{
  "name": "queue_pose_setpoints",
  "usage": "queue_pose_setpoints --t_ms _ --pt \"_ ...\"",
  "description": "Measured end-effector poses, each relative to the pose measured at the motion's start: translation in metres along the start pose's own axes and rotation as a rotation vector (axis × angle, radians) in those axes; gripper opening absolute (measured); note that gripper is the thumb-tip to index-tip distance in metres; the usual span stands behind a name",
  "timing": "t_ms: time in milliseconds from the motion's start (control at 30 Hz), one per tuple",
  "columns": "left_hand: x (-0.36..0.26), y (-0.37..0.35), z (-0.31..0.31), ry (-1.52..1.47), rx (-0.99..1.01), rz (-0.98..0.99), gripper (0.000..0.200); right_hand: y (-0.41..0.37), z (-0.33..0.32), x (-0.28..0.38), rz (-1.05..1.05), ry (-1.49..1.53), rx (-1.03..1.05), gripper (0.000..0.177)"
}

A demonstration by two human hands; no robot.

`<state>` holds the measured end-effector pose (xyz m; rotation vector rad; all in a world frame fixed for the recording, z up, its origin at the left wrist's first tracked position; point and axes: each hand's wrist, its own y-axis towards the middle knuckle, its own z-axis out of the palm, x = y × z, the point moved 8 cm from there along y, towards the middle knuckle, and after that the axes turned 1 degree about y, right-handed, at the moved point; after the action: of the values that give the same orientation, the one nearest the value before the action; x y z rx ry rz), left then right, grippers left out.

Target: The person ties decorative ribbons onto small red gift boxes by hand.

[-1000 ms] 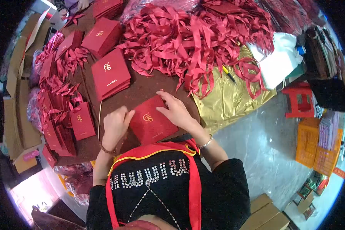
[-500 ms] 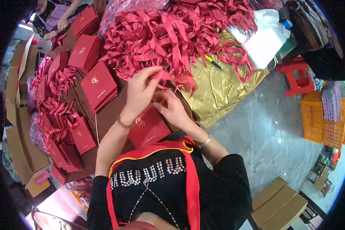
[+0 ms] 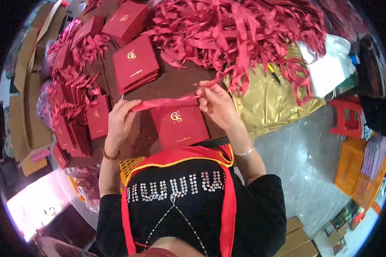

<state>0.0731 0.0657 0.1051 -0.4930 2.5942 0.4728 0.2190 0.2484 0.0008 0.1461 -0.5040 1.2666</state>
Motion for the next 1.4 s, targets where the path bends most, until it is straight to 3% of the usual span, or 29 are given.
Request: queue_pose_setpoints --t_ms 133,233,267,333,400,500,533,600,733,800,867,933,1000,1067,1233,1333,1400 --pt "0.021 -0.03 -0.005 0.025 0.033 -0.079 0.028 0.003 -0.012 -0.003 0.001 -0.133 -0.109 0.02" --pt "0.036 -0.046 0.003 0.215 0.216 -0.153 0.029 0.004 -0.018 -0.012 0.038 -0.386 -0.194 0.019" --pt "0.035 -0.044 0.003 0.213 0.217 -0.163 0.029 0.003 -0.02 -0.017 0.068 -0.558 -0.254 0.019" --pt "0.01 -0.028 -0.009 0.17 0.019 -0.019 0.031 0.004 0.009 -0.029 0.065 -0.574 -0.217 0.019" --pt "-0.011 -0.013 -0.004 0.04 -0.082 -0.005 0.03 0.004 0.034 -0.056 0.223 -0.811 -0.074 0.02" --pt "-0.038 -0.003 0.024 -0.168 -0.022 0.005 0.025 0.003 0.047 -0.088 0.22 -0.817 0.041 0.019" --pt "-0.04 -0.007 0.033 -0.262 -0.04 -0.006 0.022 0.006 0.059 -0.088 -0.008 -0.925 0.171 0.018" --pt "-0.035 -0.017 0.038 -0.284 -0.049 -0.053 0.017 -0.003 0.049 -0.105 0.328 -0.889 0.131 0.016" --pt "0.003 -0.05 0.046 -0.798 -0.063 -0.448 0.011 -0.009 0.058 -0.114 0.453 -1.004 0.209 0.014" --pt "0.034 -0.08 0.042 -1.086 -0.165 -0.837 0.014 0.007 0.083 -0.072 -0.391 -1.524 0.324 0.015" --pt "0.054 -0.091 0.015 -1.102 -0.426 -0.801 0.016 0.021 0.088 -0.046 -0.604 -1.795 0.264 0.014" --pt "0.056 -0.091 -0.011 -1.006 -0.644 -0.755 0.016 0.035 0.071 -0.043 -0.614 -1.953 0.216 0.015" --pt "0.055 -0.09 -0.014 -0.915 -0.6 -0.707 0.014 0.038 0.067 -0.049 -0.537 -2.099 0.255 0.015" --pt "0.04 -0.077 -0.001 -0.347 -0.264 -0.677 0.013 0.036 0.071 -0.053 -0.501 -2.096 0.282 0.015" --pt "0.018 -0.061 0.062 -0.32 -0.192 -0.479 0.014 0.033 0.066 -0.053 -0.429 -2.075 0.256 0.016" --pt "0.018 -0.052 0.071 -0.302 -0.172 -0.462 0.013 0.029 0.075 -0.046 -0.484 -2.138 0.254 0.015" --pt "0.016 -0.046 0.07 -0.312 -0.202 -0.427 0.012 0.031 0.081 -0.044 -0.413 -2.127 0.281 0.015"
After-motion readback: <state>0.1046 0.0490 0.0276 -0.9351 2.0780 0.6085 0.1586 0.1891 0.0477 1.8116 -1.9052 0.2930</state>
